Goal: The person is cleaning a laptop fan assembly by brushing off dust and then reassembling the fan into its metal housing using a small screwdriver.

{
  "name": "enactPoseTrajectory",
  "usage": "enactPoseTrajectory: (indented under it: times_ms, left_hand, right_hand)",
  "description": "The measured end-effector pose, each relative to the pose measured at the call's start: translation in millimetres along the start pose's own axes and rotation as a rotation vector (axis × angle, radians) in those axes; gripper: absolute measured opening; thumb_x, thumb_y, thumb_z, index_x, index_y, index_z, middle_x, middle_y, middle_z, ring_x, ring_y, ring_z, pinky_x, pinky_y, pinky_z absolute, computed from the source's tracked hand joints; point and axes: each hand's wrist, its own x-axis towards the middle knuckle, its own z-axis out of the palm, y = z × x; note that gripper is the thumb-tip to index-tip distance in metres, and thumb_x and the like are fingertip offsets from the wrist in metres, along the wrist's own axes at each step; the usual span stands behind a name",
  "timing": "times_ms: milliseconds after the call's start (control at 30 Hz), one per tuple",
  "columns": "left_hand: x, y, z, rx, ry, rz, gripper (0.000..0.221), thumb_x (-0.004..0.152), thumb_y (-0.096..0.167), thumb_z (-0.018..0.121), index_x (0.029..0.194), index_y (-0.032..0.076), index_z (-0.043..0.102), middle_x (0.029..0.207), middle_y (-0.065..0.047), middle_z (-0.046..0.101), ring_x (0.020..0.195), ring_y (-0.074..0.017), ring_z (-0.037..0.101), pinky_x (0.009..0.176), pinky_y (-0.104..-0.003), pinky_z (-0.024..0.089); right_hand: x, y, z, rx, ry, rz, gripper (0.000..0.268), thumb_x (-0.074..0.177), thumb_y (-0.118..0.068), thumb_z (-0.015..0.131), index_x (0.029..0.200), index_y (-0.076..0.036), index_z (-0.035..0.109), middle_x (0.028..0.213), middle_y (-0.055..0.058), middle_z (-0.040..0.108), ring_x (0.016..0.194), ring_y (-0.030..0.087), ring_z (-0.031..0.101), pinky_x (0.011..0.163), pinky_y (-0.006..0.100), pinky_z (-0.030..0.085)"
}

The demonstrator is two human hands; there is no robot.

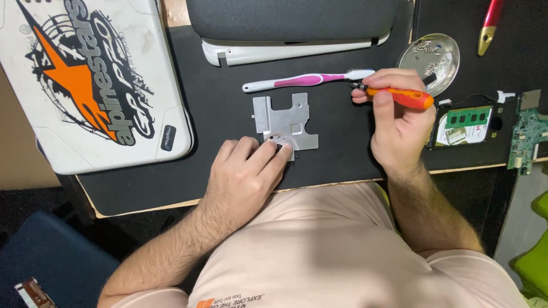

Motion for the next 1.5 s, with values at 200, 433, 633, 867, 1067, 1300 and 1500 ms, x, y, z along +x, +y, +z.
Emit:
enactPoseTrajectory:
  times_ms: [200,433,633,867,1067,1300,1500]
  left_hand:
    - [-1.1,-0.6,-0.9,0.006,-0.002,0.0,0.016,0.122,0.008,0.078,0.136,0.013,0.084,0.109,0.0,0.071,0.088,-0.0293,0.057,0.075,-0.045,0.043]
    - [-0.8,-0.6,0.0,0.046,-0.004,0.018,0.02,0.119,0.002,0.076,0.134,0.012,0.085,0.108,0.0,0.07,0.088,-0.0283,0.056,0.075,-0.044,0.044]
    - [-1.4,-0.6,-0.8,0.039,-0.012,0.02,0.022,0.119,0.001,0.073,0.136,0.011,0.085,0.109,-0.001,0.07,0.088,-0.0286,0.056,0.076,-0.044,0.044]
    - [-1.5,0.3,1.0,-0.009,0.003,0.029,0.022,0.119,-0.003,0.075,0.138,0.004,0.083,0.111,-0.006,0.07,0.099,-0.0322,0.061,0.08,-0.047,0.052]
    - [-3.5,0.0,2.6,-0.049,0.018,0.021,0.014,0.122,-0.001,0.079,0.136,0.001,0.082,0.132,-0.006,0.079,0.113,-0.0342,0.068,0.087,-0.046,0.059]
    - [-7.2,-2.8,0.9,-0.13,0.02,0.06,0.015,0.123,-0.003,0.072,0.135,-0.004,0.08,0.13,-0.015,0.077,0.112,-0.0367,0.07,0.09,-0.049,0.063]
    - [1.5,0.0,-5.2,-0.143,0.052,0.083,0.014,0.123,-0.007,0.068,0.128,-0.009,0.081,0.131,-0.019,0.077,0.117,-0.0387,0.072,0.101,-0.049,0.068]
  right_hand:
    - [6.4,-1.8,3.4,-0.027,-0.006,-0.011,0.036,0.138,-0.026,0.057,0.14,0.009,0.065,0.142,0.031,0.062,0.123,0.049,0.084,0.115,0.052,0.077]
    - [-2.6,5.4,5.5,0.022,0.034,0.003,0.006,0.132,0.005,0.062,0.136,0.007,0.059,0.135,0.031,0.06,0.125,0.039,0.07,0.112,0.055,0.081]
    - [-1.2,4.8,7.1,-0.031,0.038,0.009,0.004,0.131,0.011,0.063,0.133,0.008,0.061,0.133,0.033,0.064,0.119,0.042,0.076,0.11,0.052,0.08]
    - [-4.3,7.8,6.0,-0.012,0.053,0.007,0.003,0.132,0.008,0.063,0.133,0.007,0.06,0.131,0.032,0.064,0.117,0.04,0.075,0.108,0.052,0.081]
    - [-17.3,-4.0,8.1,0.114,0.011,0.024,0.011,0.134,-0.008,0.063,0.137,0.0,0.056,0.13,0.032,0.064,0.114,0.036,0.073,0.103,0.05,0.08]
    - [-49.5,-19.7,24.2,0.25,-0.171,0.211,0.025,0.112,0.023,0.067,0.126,0.003,0.063,0.123,0.032,0.07,0.107,0.035,0.08,0.101,0.046,0.085]
    - [-47.9,-25.0,34.5,0.134,-0.216,0.112,0.035,0.104,0.028,0.079,0.122,0.005,0.061,0.109,0.033,0.075,0.102,0.037,0.085,0.088,0.044,0.085]
